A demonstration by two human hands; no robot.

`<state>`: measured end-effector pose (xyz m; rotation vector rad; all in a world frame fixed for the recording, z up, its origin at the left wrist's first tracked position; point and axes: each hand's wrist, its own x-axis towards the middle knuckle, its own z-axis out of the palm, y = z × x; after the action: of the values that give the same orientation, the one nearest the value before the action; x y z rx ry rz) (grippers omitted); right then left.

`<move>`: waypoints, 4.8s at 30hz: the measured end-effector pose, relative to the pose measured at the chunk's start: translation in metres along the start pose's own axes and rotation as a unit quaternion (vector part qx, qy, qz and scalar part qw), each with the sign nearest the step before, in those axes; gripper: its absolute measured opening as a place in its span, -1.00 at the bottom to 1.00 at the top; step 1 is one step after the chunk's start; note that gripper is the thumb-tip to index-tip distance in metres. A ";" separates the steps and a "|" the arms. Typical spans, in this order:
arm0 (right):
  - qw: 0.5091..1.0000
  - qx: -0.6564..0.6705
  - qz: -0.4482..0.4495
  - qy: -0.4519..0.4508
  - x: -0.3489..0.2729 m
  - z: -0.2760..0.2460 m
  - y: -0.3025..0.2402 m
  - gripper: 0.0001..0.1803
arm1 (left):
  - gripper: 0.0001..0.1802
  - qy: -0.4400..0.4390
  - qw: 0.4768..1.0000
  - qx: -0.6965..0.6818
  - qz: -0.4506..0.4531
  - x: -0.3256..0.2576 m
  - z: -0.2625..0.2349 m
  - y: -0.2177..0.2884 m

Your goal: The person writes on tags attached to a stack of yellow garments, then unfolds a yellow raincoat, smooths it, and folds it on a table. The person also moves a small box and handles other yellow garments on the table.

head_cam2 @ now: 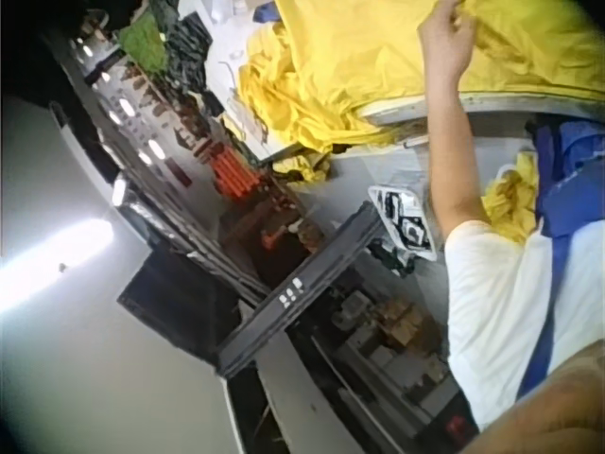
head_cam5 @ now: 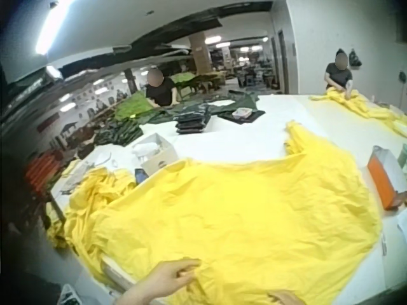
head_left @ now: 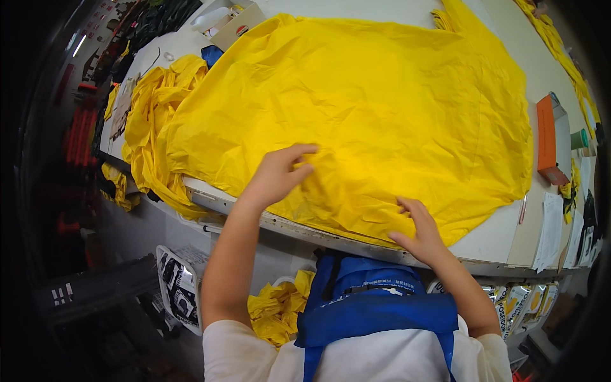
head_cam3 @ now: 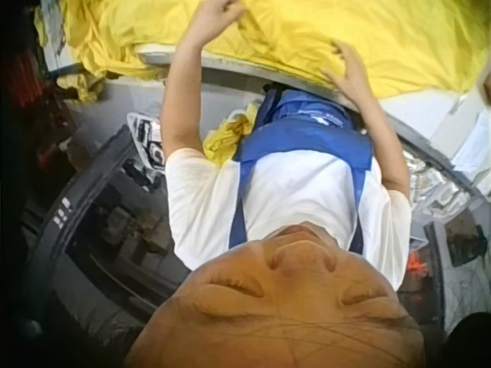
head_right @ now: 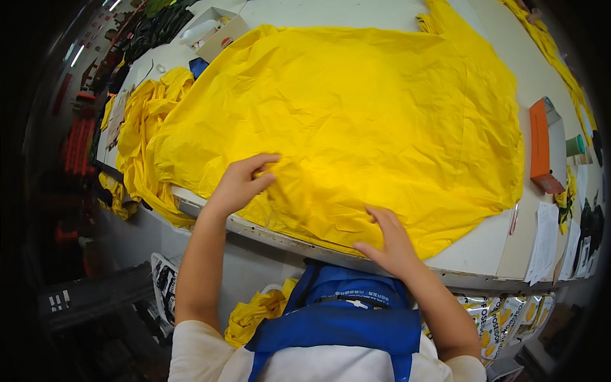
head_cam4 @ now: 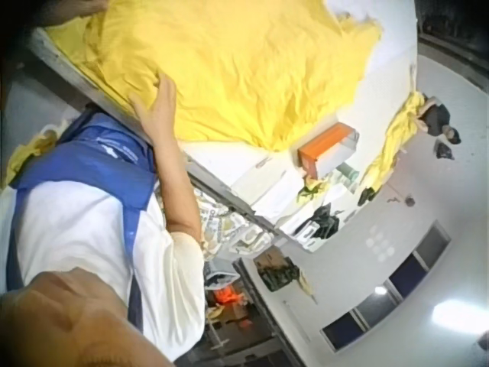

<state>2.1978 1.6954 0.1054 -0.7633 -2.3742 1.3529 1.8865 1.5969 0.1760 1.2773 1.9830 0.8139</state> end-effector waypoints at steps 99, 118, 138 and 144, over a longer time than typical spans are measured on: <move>0.928 -0.104 -0.075 0.349 -0.069 -0.062 -0.052 -0.55 | -0.78 -0.087 0.774 -0.627 -0.010 -0.051 0.163 0.125; 0.921 -0.134 -0.103 0.352 -0.062 -0.064 -0.053 -0.54 | -0.74 -0.085 0.778 -0.622 -0.023 -0.053 0.163 0.128; 0.926 -0.098 -0.063 0.360 -0.061 -0.069 -0.051 -0.59 | -0.78 -0.105 0.765 -0.635 -0.005 -0.045 0.152 0.139; 0.937 -0.071 -0.043 0.339 -0.054 -0.073 -0.051 -0.60 | -0.77 -0.113 0.775 -0.622 0.006 -0.046 0.155 0.132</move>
<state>2.2636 1.6939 0.1864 -0.9620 -1.9237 0.7165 2.0931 1.6232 0.1928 0.4983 0.8073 1.4993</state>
